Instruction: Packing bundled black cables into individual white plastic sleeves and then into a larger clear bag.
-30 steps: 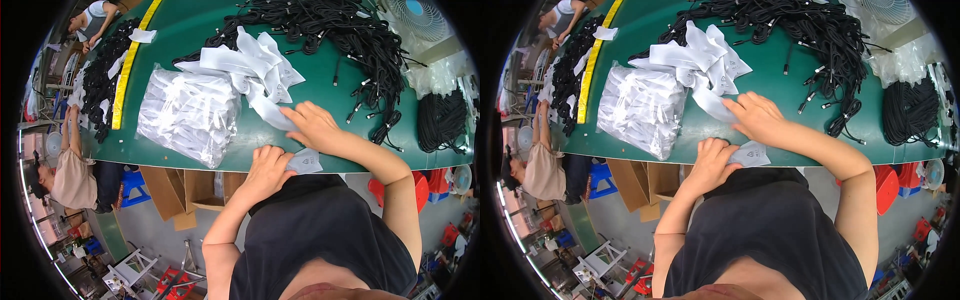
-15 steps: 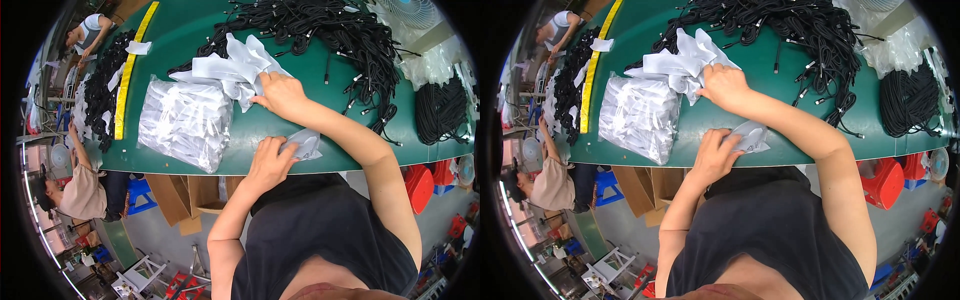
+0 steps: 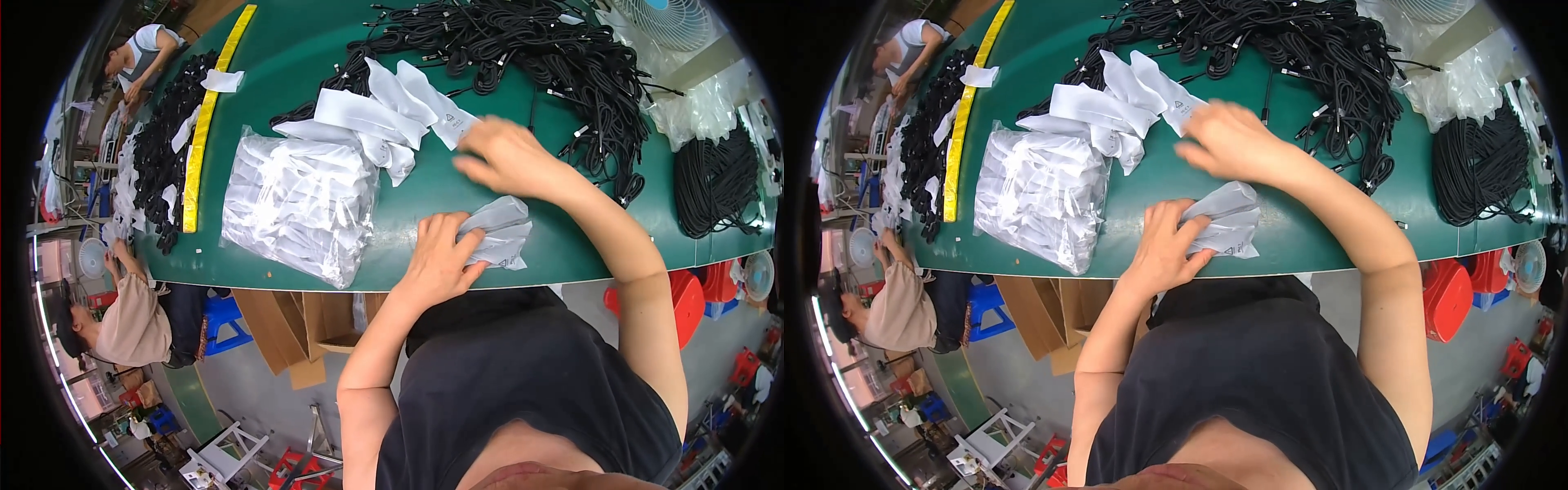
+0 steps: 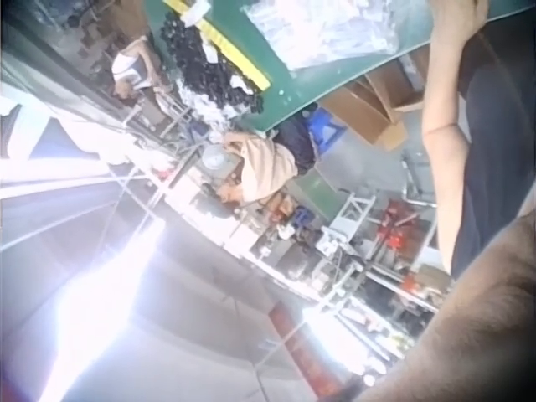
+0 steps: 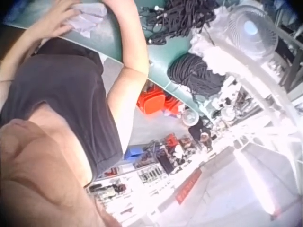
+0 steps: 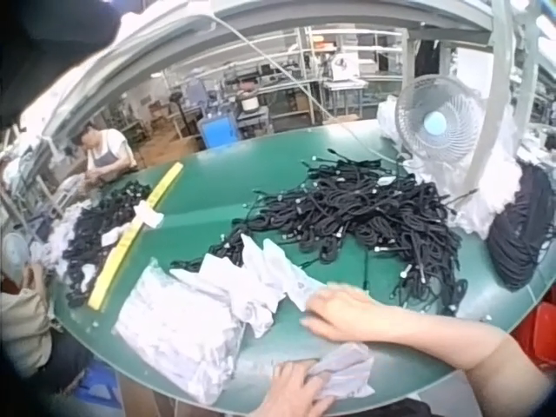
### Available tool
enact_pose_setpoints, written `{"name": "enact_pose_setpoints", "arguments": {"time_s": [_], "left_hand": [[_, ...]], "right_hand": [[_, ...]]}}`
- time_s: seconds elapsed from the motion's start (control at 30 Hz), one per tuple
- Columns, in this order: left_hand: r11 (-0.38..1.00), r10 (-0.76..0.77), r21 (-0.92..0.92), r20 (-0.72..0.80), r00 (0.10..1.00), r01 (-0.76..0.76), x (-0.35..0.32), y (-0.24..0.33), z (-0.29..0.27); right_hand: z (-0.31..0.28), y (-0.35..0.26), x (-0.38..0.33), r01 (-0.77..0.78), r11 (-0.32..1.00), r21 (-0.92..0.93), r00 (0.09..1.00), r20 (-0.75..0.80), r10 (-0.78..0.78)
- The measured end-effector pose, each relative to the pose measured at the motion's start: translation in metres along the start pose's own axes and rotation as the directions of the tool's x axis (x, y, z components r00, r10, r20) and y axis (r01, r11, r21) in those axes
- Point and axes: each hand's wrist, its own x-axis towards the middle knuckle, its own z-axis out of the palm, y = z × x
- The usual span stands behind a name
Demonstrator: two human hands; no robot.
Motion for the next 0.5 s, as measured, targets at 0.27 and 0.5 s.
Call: {"name": "enact_pose_setpoints", "arguments": {"time_s": [0.27,0.5], "left_hand": [[0.999,-0.019,-0.044,-0.061,0.998,0.016,0.001,-0.002,0.008],[0.99,-0.051,0.126,-0.089,0.995,0.063,0.009,0.002,-0.005]], "right_hand": [[0.033,0.029,0.03,-0.105,0.942,-0.317,0.98,-0.192,0.044],[-0.024,0.005,-0.045,-0.064,0.997,0.037,0.952,0.3,0.05]]}}
